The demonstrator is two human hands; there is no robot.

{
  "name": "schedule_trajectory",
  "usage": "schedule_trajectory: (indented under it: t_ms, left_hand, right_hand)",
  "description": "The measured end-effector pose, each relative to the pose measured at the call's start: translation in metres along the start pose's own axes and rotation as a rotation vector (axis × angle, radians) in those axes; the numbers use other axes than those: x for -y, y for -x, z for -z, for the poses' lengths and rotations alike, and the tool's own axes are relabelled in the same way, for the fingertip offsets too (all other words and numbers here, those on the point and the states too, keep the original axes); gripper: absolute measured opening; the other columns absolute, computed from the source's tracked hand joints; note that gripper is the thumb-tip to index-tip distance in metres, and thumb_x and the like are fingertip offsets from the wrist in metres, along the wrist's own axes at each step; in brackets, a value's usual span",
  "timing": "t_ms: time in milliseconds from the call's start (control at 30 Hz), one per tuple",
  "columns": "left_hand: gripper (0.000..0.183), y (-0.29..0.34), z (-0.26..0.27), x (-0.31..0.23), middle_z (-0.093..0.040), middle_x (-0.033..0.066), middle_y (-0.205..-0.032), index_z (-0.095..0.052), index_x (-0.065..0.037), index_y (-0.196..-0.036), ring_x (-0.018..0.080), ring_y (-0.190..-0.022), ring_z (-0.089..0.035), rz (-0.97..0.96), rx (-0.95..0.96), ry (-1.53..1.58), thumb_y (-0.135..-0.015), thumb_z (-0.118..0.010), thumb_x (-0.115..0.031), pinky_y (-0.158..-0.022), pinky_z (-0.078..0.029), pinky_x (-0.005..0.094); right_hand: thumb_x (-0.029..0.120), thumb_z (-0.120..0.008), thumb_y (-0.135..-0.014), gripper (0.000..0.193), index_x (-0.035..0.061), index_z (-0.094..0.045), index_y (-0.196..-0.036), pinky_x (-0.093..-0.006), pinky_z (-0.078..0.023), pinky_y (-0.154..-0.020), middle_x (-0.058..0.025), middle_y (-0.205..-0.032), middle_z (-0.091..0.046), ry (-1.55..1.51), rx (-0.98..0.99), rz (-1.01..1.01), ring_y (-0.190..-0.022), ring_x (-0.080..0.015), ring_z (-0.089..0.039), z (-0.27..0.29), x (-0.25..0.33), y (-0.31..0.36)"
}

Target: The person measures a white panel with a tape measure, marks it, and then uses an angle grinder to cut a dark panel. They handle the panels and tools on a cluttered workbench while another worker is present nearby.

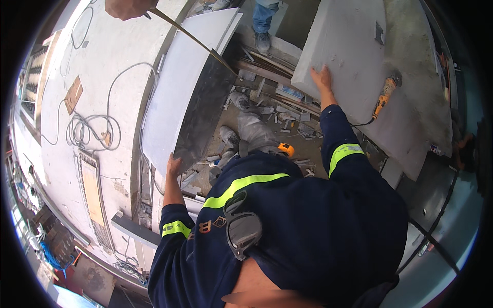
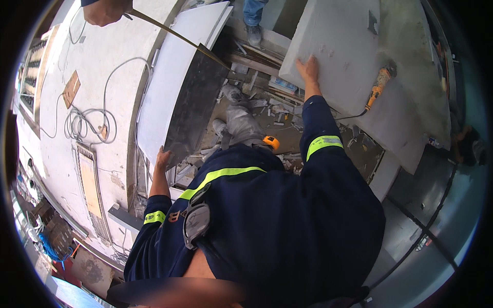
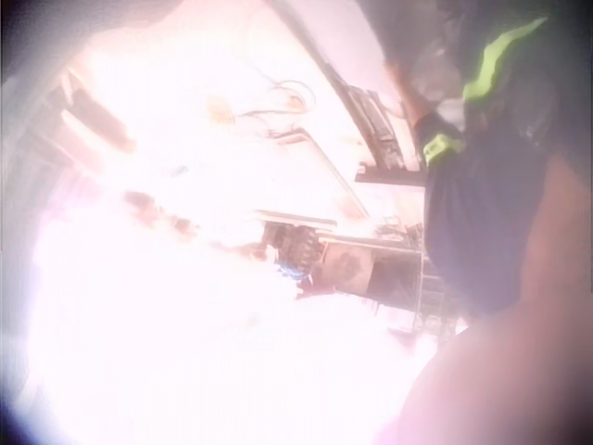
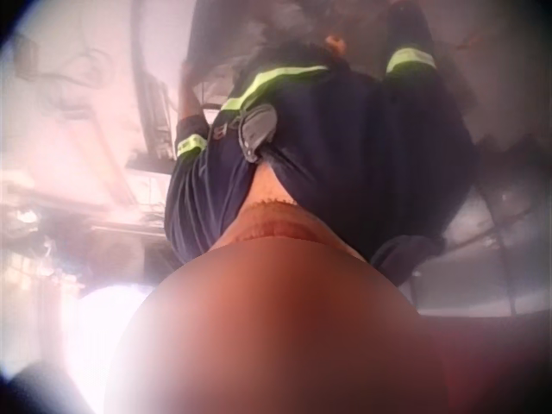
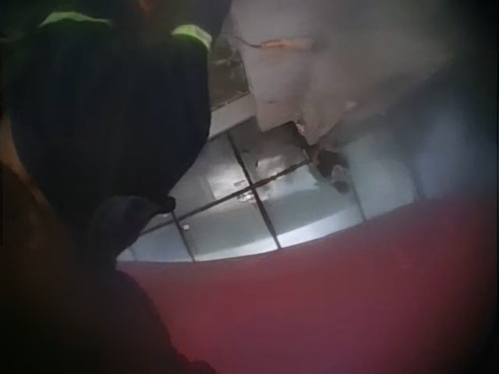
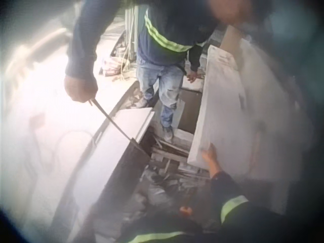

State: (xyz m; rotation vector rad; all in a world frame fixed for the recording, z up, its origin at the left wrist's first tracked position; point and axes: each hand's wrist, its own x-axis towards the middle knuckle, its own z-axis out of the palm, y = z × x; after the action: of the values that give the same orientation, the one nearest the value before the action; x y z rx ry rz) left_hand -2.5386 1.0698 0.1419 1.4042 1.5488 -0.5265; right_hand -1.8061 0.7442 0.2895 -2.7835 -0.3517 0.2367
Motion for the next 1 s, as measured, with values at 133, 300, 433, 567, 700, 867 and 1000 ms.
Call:
schedule_trajectory:
  t_ms: [133,300,433,567,700,867,1000]
  left_hand:
    - [0.084,-0.007,0.009,-0.045,-0.045,0.0283,-0.162,-0.023,-0.012,-0.170,0.0420,-0.135,-0.059,-0.211,0.035,0.051,-0.099,-0.068,-0.018,-0.098,-0.058,0.0554]
    - [0.088,0.041,0.026,-0.199,-0.044,0.0292,-0.163,-0.022,-0.012,-0.171,0.0400,-0.137,-0.059,-0.418,0.071,0.125,-0.099,-0.071,-0.017,-0.103,-0.056,0.0508]
    - [0.103,0.093,0.039,-0.330,-0.031,0.0318,-0.168,-0.017,-0.006,-0.171,0.0429,-0.145,-0.052,-0.649,0.050,0.304,-0.094,-0.082,-0.028,-0.112,-0.051,0.0499]
    - [0.111,0.123,0.050,-0.423,-0.022,0.0321,-0.171,-0.013,-0.003,-0.170,0.0456,-0.154,-0.038,-0.892,-0.027,0.393,-0.092,-0.086,-0.032,-0.117,-0.047,0.0508]
    - [0.105,0.128,0.060,-0.474,-0.021,0.0307,-0.171,-0.011,-0.003,-0.170,0.0440,-0.153,-0.039,-0.988,-0.065,0.527,-0.096,-0.083,-0.019,-0.116,-0.049,0.0520]
    - [0.090,0.103,0.069,-0.494,-0.037,0.0288,-0.165,-0.021,-0.002,-0.167,0.0406,-0.146,-0.051,-0.952,-0.072,0.556,-0.100,-0.078,-0.022,-0.112,-0.052,0.0549]
    - [0.081,0.073,0.067,-0.503,-0.053,0.0249,-0.154,-0.028,-0.001,-0.164,0.0411,-0.141,-0.056,-0.883,-0.046,0.571,-0.102,-0.075,-0.024,-0.108,-0.055,0.0559]
  right_hand:
    - [0.053,-0.067,-0.090,0.089,-0.0041,-0.046,-0.155,-0.0553,-0.029,-0.126,-0.0297,-0.164,-0.040,0.121,-0.217,0.089,-0.155,-0.0430,-0.035,-0.038,-0.006,0.022]
    - [0.057,-0.065,-0.089,0.094,-0.0018,-0.042,-0.158,-0.0614,-0.023,-0.125,-0.0247,-0.166,-0.039,0.187,-0.413,0.094,-0.157,-0.0404,-0.031,-0.051,0.006,0.034]
    - [0.057,-0.065,-0.088,0.094,0.0000,-0.041,-0.159,-0.0596,-0.022,-0.125,-0.0218,-0.167,-0.039,0.272,-0.434,0.042,-0.158,-0.0379,-0.031,-0.048,0.015,0.033]
    - [0.056,-0.065,-0.089,0.090,0.0011,-0.044,-0.157,-0.0594,-0.021,-0.125,-0.0207,-0.167,-0.040,0.267,-0.459,0.035,-0.158,-0.0370,-0.031,-0.047,0.016,0.032]
    - [0.058,-0.066,-0.089,0.092,0.0027,-0.043,-0.159,-0.0600,-0.021,-0.125,-0.0206,-0.167,-0.040,0.238,-0.457,0.034,-0.158,-0.0363,-0.031,-0.047,0.013,0.032]
    - [0.057,-0.068,-0.089,0.089,0.0044,-0.046,-0.157,-0.0603,-0.024,-0.123,-0.0196,-0.164,-0.044,0.208,-0.521,0.059,-0.155,-0.0355,-0.036,-0.041,0.018,0.033]
    - [0.044,-0.074,-0.085,0.089,-0.0014,-0.046,-0.156,-0.0578,-0.025,-0.127,-0.0205,-0.162,-0.045,0.074,-0.542,0.019,-0.154,-0.0400,-0.036,-0.033,0.028,0.032]
